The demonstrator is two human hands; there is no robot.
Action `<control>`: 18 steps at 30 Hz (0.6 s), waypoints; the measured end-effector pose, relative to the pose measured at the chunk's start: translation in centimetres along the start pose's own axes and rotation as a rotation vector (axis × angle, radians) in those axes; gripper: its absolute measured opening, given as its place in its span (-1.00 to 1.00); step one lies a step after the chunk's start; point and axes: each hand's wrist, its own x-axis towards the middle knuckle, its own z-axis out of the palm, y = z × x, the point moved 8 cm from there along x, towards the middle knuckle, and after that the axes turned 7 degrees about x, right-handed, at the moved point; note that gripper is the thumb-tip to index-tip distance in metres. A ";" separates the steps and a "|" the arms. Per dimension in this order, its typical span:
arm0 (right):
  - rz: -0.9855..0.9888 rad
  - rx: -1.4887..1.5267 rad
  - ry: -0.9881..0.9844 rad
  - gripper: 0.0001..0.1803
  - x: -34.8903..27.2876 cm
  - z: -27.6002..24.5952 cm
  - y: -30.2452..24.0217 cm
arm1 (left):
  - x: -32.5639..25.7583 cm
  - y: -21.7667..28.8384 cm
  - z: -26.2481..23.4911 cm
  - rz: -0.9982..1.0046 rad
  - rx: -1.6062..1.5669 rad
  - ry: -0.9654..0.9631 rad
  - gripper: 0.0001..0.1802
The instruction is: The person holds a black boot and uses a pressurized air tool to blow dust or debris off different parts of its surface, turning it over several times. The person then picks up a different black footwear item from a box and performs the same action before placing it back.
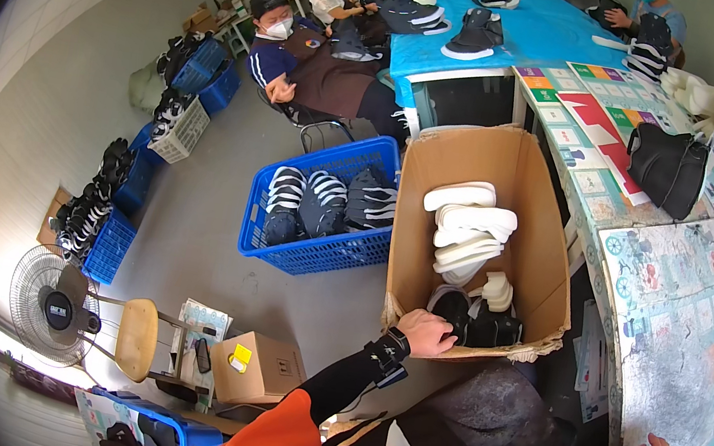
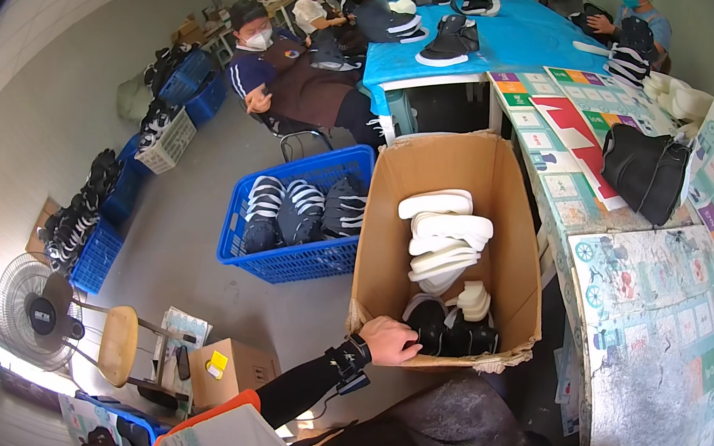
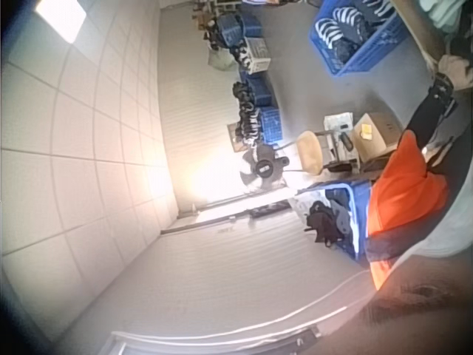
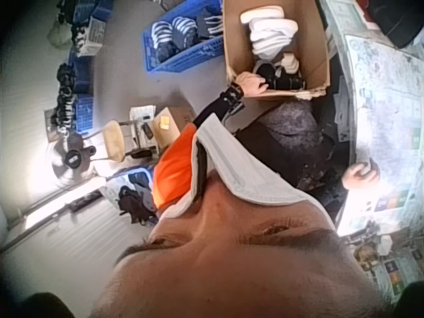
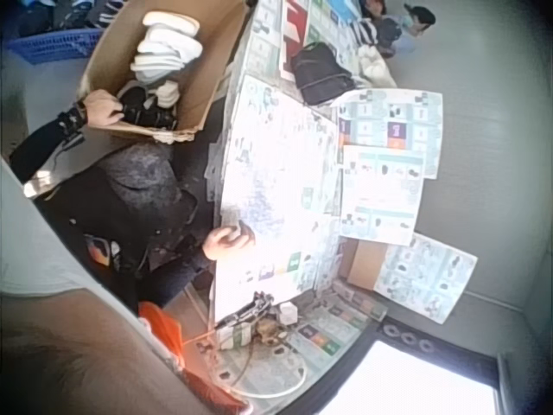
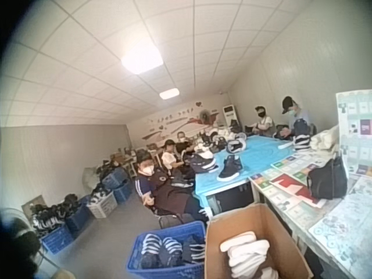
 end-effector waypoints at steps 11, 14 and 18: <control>0.007 -0.010 0.002 -0.80 0.0 0.2 0.1 | 0.3 -0.3 -0.1 0.016 0.009 0.052 -0.58; -0.012 0.028 0.015 -0.81 0.0 0.0 0.2 | 0.1 -0.2 0.2 0.013 0.052 0.106 -0.57; -0.004 -0.007 -0.015 -0.82 -0.5 0.0 0.8 | 0.5 -0.4 0.0 0.040 0.013 0.141 -0.58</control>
